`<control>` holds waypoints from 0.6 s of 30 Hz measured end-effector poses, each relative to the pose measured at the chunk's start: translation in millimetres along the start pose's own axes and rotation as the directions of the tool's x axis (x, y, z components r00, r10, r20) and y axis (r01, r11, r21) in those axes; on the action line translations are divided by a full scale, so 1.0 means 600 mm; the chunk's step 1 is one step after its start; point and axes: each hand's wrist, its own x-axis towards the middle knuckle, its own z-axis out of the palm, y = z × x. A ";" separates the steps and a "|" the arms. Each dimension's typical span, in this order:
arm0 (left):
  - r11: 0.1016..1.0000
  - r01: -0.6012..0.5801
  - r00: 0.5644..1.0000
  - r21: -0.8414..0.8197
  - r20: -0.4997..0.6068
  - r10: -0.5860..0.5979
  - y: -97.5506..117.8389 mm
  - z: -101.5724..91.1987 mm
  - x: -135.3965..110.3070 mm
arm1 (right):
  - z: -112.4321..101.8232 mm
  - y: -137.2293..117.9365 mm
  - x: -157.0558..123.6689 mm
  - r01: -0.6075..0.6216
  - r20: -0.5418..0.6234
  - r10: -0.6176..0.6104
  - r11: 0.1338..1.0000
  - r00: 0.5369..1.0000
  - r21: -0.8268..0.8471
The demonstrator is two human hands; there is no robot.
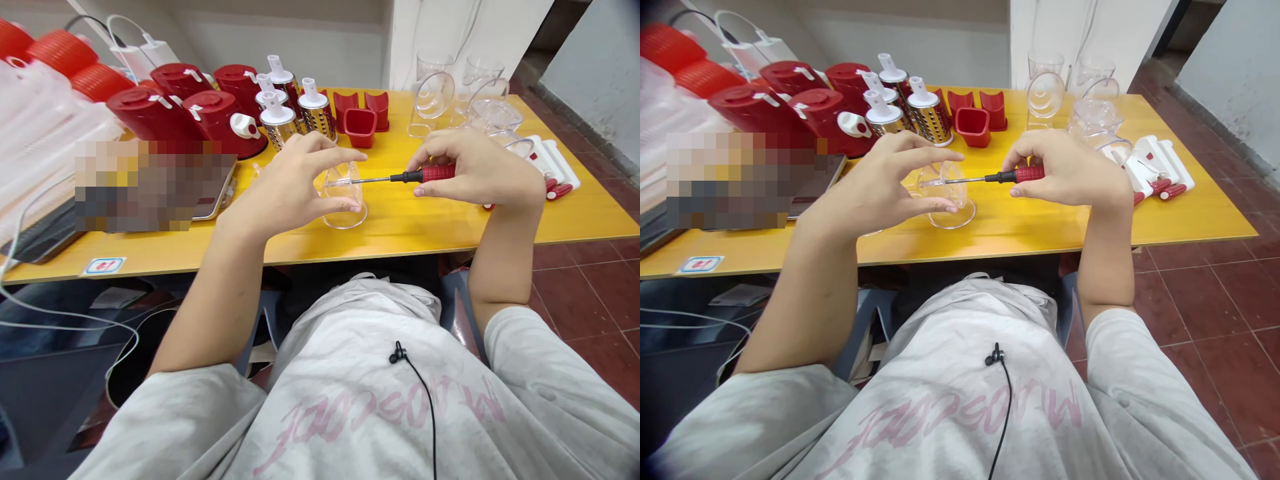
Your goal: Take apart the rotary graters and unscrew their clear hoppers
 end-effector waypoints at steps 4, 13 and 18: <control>1.000 0.001 1.000 -0.003 0.004 -0.001 0.001 -0.002 0.000 | -0.002 0.001 0.001 0.017 0.019 -0.017 0.999 1.000 -0.043; 1.000 0.014 1.000 0.000 0.019 -0.014 0.005 -0.006 -0.001 | -0.002 -0.004 -0.003 -0.023 0.010 0.023 0.999 1.000 -0.039; 1.000 0.017 1.000 -0.002 0.013 -0.017 0.005 -0.003 -0.001 | -0.003 -0.006 -0.005 -0.047 0.019 0.048 0.999 0.999 -0.010</control>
